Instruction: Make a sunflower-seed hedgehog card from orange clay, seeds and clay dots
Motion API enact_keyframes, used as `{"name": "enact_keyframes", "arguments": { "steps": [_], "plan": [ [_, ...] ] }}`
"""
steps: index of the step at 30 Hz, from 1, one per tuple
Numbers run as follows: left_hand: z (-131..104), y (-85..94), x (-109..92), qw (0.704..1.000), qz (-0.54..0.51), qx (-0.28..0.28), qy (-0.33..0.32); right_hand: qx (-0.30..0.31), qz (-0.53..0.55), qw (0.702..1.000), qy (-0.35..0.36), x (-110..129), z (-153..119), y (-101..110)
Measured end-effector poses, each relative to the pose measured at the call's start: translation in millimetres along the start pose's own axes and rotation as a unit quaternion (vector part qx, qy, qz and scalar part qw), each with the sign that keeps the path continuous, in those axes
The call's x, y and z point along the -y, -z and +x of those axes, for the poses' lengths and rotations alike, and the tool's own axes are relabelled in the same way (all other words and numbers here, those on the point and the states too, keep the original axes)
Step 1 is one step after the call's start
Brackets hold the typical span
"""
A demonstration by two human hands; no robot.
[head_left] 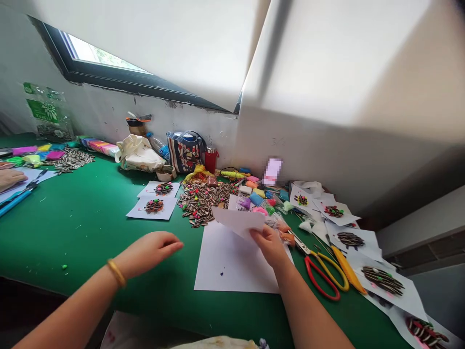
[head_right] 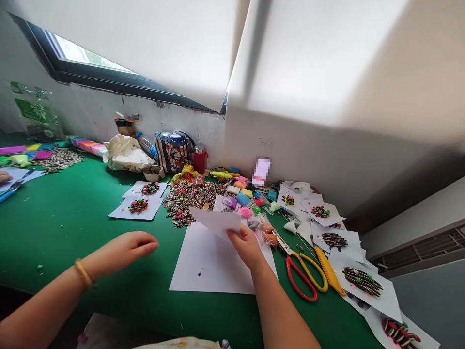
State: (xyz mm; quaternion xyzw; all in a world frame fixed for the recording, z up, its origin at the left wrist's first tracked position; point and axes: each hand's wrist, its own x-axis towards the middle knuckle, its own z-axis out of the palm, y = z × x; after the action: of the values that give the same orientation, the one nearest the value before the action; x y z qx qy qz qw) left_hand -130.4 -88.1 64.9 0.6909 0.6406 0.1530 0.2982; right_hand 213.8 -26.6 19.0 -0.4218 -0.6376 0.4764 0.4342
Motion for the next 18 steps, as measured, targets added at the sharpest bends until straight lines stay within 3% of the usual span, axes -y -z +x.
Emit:
{"name": "enact_keyframes", "arguments": {
  "steps": [1,2,4,6,8,10,13,15,18],
  "plan": [
    [10,-11.0,-12,0.990,-0.129,0.051,-0.001,0.001,0.027,0.999,0.022,4,-2,1],
    [20,-21.8,-24,0.959,-0.264,0.103,0.024,0.020,0.036,0.998,0.049,8,-3,2],
    [41,-40.2,-46,0.856,-0.468,0.213,0.049,0.087,0.016,0.991,0.100,17,-5,2],
    [61,-52.0,-62,0.762,-0.582,0.285,0.019,0.137,-0.023,0.982,0.130,22,-5,1],
    [79,-57.1,-72,0.701,-0.634,0.327,0.018,0.139,-0.058,0.979,0.140,22,-3,0],
    [94,-57.6,-77,0.673,-0.667,0.320,0.025,0.109,-0.081,0.982,0.135,18,-1,1],
    [108,-56.8,-76,0.656,-0.695,0.295,-0.008,0.053,-0.089,0.989,0.105,8,3,4],
    [112,-58.8,-74,0.663,-0.695,0.277,-0.020,0.025,-0.090,0.994,0.059,-1,5,6],
    [112,-66.7,-69,0.699,-0.680,0.219,0.003,-0.019,-0.073,0.997,-0.004,-13,7,4]
  ]
}}
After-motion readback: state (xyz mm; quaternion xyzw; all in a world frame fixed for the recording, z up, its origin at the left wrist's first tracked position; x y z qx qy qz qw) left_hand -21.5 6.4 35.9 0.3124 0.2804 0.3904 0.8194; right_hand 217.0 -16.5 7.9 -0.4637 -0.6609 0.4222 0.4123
